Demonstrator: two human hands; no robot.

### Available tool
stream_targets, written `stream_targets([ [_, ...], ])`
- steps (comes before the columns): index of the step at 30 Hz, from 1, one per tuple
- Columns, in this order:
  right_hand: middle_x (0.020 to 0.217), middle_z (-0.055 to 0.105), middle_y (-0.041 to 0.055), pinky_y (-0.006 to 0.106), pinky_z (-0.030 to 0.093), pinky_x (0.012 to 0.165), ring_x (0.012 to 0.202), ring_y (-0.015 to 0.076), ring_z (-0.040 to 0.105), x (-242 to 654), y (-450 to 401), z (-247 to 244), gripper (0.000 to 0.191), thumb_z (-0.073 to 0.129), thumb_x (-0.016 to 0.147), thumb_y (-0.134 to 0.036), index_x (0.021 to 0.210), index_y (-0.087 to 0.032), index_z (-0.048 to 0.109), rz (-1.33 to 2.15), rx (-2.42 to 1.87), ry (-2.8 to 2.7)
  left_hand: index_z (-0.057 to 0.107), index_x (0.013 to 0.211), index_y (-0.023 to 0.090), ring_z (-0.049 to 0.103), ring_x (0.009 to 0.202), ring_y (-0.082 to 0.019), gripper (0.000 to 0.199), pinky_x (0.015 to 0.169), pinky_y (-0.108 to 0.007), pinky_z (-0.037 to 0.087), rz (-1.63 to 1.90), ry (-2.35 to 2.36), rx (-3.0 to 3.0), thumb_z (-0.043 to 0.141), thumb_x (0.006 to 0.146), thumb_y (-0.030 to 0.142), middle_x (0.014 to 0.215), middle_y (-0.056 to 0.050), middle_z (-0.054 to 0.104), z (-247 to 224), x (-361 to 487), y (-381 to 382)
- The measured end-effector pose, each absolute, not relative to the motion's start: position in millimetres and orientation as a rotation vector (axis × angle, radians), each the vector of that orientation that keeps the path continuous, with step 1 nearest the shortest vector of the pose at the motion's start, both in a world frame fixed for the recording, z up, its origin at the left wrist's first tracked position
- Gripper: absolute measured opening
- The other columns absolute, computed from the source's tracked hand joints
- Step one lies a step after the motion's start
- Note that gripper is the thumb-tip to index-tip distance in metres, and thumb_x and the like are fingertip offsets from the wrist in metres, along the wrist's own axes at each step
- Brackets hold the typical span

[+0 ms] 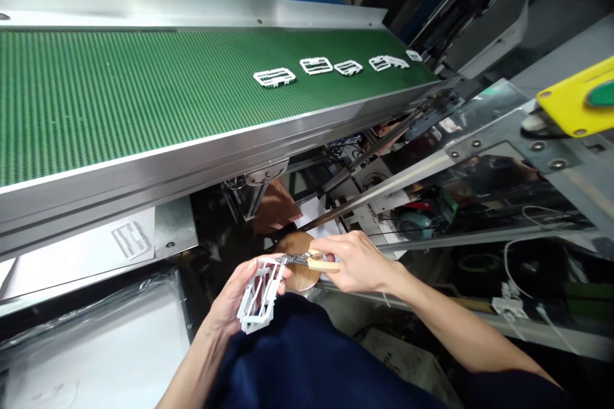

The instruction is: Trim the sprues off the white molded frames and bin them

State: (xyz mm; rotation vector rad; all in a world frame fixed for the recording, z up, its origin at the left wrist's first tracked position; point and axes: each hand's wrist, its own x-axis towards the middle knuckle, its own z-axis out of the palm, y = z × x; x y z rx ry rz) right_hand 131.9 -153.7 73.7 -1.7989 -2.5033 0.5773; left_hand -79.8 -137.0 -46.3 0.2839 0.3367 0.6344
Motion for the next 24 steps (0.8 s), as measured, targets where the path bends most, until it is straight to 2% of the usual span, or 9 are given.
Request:
stream_targets([
  [8, 0.075, 0.056, -0.0016, 0.021, 0.04, 0.062, 0.067, 0.0098, 0.051, 123, -153, 51, 0.014, 0.055, 0.08, -0.029, 0.088, -0.018, 0.052, 1.12, -1.813, -1.627, 0.061, 0.11, 0.015, 0.066, 0.076, -0.022, 0.032, 0.063, -0.029, 0.054, 0.67, 0.389, 0.156, 0.055, 0.085, 0.034, 0.095, -0.012, 0.069, -44, -79, -131],
  [14, 0.073, 0.054, -0.0017, 0.021, 0.041, 0.051, 0.057, 0.008, 0.05, 92, -168, 20, 0.024, 0.061, 0.078, -0.033, 0.088, -0.018, 0.045, 1.554, -1.539, -1.028, 0.058, 0.113, 0.017, 0.065, 0.086, -0.024, 0.028, 0.063, -0.034, 0.057, 0.765, 0.373, 0.077, 0.046, 0.09, 0.029, 0.104, -0.011, 0.067, -44, -74, -127],
  [19, 0.079, 0.053, -0.0013, 0.022, 0.047, 0.057, 0.061, 0.0082, 0.053, 70, -178, 6, 0.031, 0.068, 0.073, -0.026, 0.095, -0.017, 0.049, 1.608, -1.388, -0.887, 0.055, 0.116, 0.023, 0.064, 0.091, -0.027, 0.028, 0.069, -0.044, 0.056, 0.773, 0.326, 0.045, 0.044, 0.091, 0.03, 0.109, -0.009, 0.065, -42, -73, -126],
  [24, 0.076, 0.053, -0.0017, 0.023, 0.047, 0.059, 0.062, 0.0081, 0.053, 68, -178, -1, 0.028, 0.067, 0.074, -0.024, 0.094, -0.016, 0.049, 1.556, -1.386, -0.865, 0.058, 0.112, 0.018, 0.064, 0.091, -0.028, 0.027, 0.075, -0.047, 0.055, 0.812, 0.367, 0.016, 0.047, 0.09, 0.028, 0.106, -0.011, 0.067, -43, -72, -125],
])
